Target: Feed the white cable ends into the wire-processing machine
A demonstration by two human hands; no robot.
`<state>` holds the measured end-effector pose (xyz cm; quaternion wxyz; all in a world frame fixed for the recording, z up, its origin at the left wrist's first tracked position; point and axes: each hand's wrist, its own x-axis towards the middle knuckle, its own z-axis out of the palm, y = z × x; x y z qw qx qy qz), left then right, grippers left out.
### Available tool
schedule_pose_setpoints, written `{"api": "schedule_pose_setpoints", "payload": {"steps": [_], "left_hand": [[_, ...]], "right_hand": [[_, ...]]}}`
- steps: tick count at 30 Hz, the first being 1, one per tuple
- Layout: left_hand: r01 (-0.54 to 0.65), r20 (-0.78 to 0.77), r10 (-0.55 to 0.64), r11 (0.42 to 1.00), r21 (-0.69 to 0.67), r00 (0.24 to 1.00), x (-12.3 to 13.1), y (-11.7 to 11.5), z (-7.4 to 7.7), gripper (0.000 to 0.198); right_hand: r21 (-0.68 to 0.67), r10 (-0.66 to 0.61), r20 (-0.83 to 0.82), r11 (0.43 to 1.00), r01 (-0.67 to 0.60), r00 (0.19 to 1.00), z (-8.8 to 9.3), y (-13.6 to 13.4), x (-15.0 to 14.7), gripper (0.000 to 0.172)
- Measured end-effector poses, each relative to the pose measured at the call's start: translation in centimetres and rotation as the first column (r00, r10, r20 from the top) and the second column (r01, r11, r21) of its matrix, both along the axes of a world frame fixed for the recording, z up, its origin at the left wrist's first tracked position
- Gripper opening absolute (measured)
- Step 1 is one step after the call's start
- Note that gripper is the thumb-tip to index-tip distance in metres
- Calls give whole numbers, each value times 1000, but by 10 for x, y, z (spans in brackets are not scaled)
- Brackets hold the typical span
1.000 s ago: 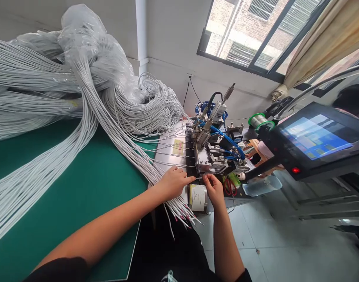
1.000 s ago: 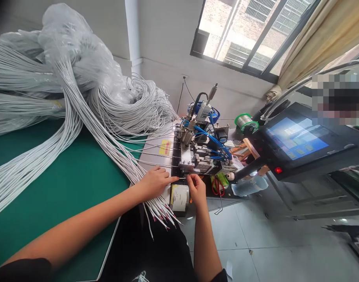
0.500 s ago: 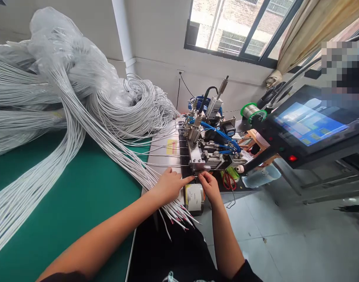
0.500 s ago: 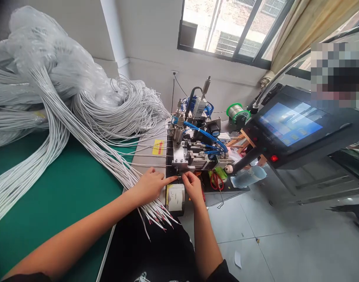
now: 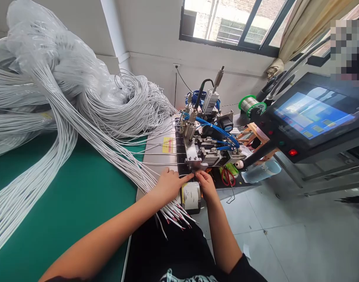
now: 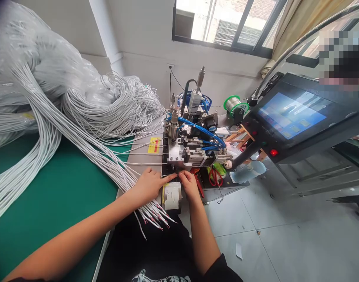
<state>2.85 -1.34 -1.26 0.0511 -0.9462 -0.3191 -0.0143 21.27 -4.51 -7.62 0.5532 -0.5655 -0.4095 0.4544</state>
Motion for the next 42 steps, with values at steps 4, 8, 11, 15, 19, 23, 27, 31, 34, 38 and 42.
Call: {"api": "schedule_pose_setpoints", "payload": {"steps": [4,8,11,15,19,23,27,31,34,38,42], "left_hand": [[-17,-14,17,1000,-9,1000,4,0,2,54],[-13,-8,13,1000,-12,1000,5,2,2,56],[-1,13,1,999,-41,1000,0,1,3,61],[4,80,0,999,-50,997,-15,0,4,61],[-16,145,20,999,-28,989,-26,0,6,47],[-39,144,45,998,-40,989,-26,2,8,42],[-140,156,142,990,-30,977,-25,2,3,43],[-223,197,220,975,-7,955,-24,2,-4,47],[-233,211,227,972,2,951,-24,3,-7,47],[-222,265,201,974,50,943,-25,3,-8,44],[-166,345,133,984,66,929,-24,2,-4,32]], "right_hand": [[-35,0,-78,999,-3,997,-4,1,0,36],[-49,-25,-121,999,20,992,-4,2,-1,36],[-49,-33,-105,998,28,994,-2,-1,-1,38],[-40,-74,61,996,77,995,4,-11,4,41],[42,-131,306,991,124,943,17,-26,12,41],[54,-117,479,993,104,870,44,-46,12,42],[-1,54,606,998,-67,794,71,-66,6,39],[-208,366,701,926,-316,611,84,-81,3,36],[-397,579,668,808,-434,468,83,-87,0,30],[-501,693,592,716,-486,411,78,-90,0,22],[-403,607,644,787,-468,466,81,-89,10,25]]}}
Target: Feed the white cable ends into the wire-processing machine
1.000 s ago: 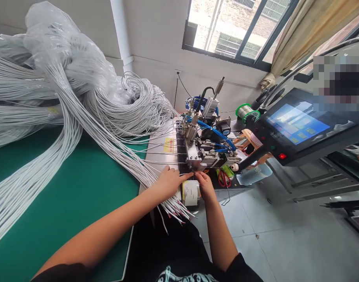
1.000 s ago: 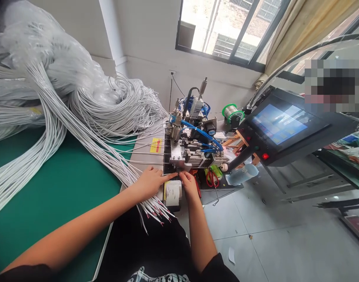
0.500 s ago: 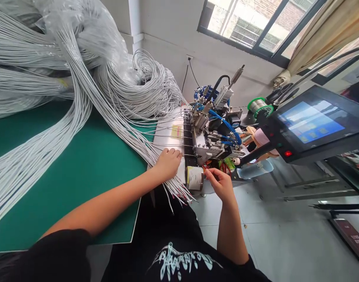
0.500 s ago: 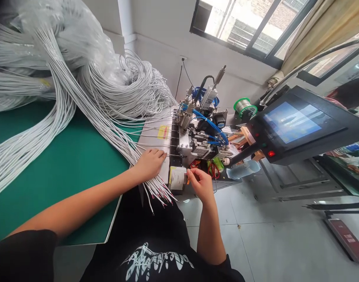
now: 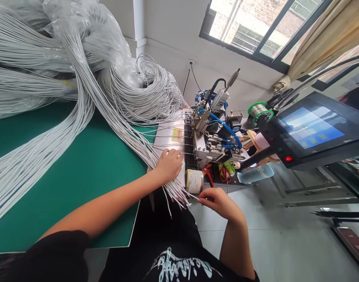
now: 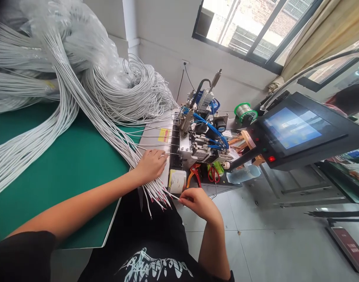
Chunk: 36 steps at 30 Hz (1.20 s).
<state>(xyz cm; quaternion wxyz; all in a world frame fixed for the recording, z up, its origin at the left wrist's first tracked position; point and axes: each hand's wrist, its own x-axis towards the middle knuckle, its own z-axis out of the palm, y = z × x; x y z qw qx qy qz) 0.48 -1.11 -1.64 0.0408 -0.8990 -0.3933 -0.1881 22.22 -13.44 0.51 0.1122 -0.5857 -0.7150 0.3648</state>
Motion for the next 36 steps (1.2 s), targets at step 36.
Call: {"api": "schedule_pose_setpoints", "payload": {"steps": [36], "left_hand": [[253,175,-221,949,-188,959,7,-8,7,14]], "right_hand": [[-10,-471,-726,736,677,501,-29,53,-20,39]]}}
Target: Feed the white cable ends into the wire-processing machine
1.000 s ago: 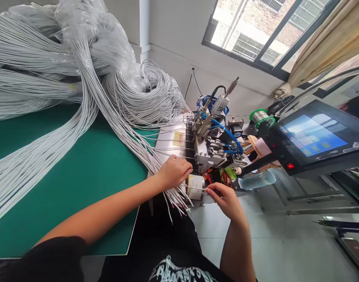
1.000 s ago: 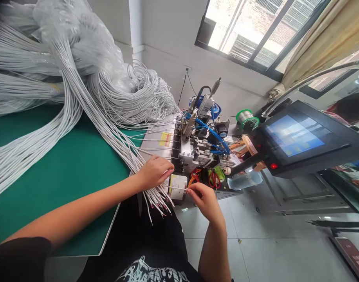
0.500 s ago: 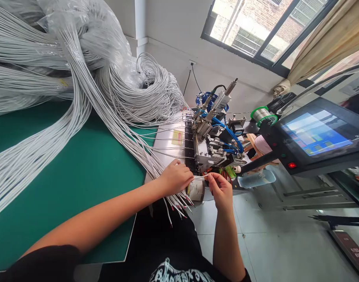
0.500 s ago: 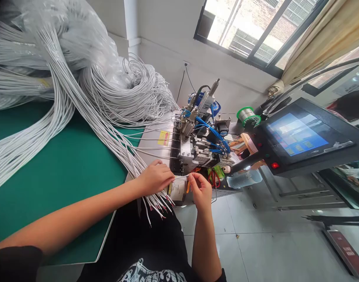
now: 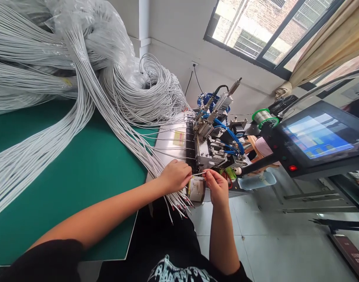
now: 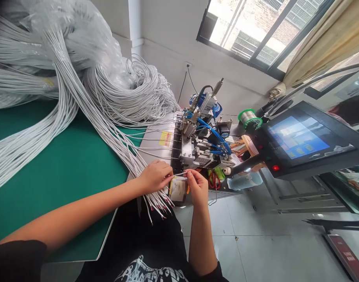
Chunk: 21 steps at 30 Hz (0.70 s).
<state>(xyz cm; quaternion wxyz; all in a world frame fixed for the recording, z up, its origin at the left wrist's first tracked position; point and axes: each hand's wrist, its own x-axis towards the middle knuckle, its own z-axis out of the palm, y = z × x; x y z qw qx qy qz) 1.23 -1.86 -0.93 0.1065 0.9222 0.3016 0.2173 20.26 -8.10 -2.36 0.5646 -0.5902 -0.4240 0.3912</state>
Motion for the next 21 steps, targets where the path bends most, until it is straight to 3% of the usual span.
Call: {"api": "schedule_pose_setpoints", "payload": {"steps": [5,10,17,21], "left_hand": [[-11,-33,11,1000,7,999,1,3,-4,18],[-21,-133,31,997,78,991,0,6,-7,32],[-21,-166,36,996,90,985,0,7,-9,36],[-36,-158,49,996,86,986,0,6,-10,38]], "right_hand": [[-66,26,185,998,-14,982,-3,10,13,43],[-101,34,438,995,12,898,-6,15,16,42],[-75,53,501,997,-18,864,-12,19,19,40],[-72,94,456,995,-68,885,-22,26,24,35]]}}
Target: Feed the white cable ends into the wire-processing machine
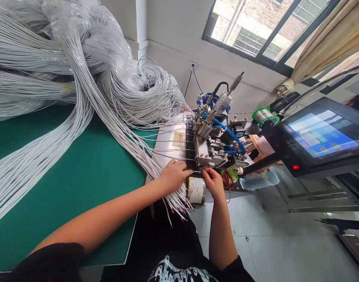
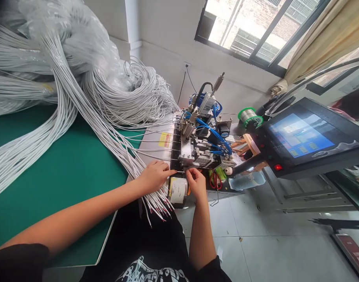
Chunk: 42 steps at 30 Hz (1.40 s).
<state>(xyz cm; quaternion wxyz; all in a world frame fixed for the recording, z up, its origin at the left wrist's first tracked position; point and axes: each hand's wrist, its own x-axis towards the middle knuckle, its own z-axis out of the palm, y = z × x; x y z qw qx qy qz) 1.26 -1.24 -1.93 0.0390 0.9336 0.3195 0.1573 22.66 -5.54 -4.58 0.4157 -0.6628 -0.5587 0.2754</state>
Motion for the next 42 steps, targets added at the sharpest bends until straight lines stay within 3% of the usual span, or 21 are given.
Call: {"api": "schedule_pose_setpoints", "payload": {"steps": [4,11,15,21,28,34,42], "left_hand": [[-22,16,22,1000,-11,1000,0,-1,0,40],[-24,13,24,1000,-5,1000,-1,-1,0,40],[-43,13,43,999,-13,999,-1,0,-1,39],[-54,9,54,998,-33,998,0,-1,0,38],[-60,30,61,998,-21,998,-2,-1,1,34],[-55,36,56,998,-21,998,-4,-1,1,31],[-87,9,86,996,20,996,-5,-2,3,31]], "right_hand": [[8,56,-121,998,-56,991,-6,3,1,33],[61,7,-60,998,-3,998,-6,2,-4,33],[-10,36,-200,999,-39,979,-11,6,-2,33],[-100,-30,-427,995,-14,904,-15,10,-4,34],[-139,-83,-553,990,7,829,-16,11,-9,37],[-119,-72,-503,993,14,861,-17,4,-7,41],[23,-109,-133,993,113,985,-4,-16,-1,41]]}}
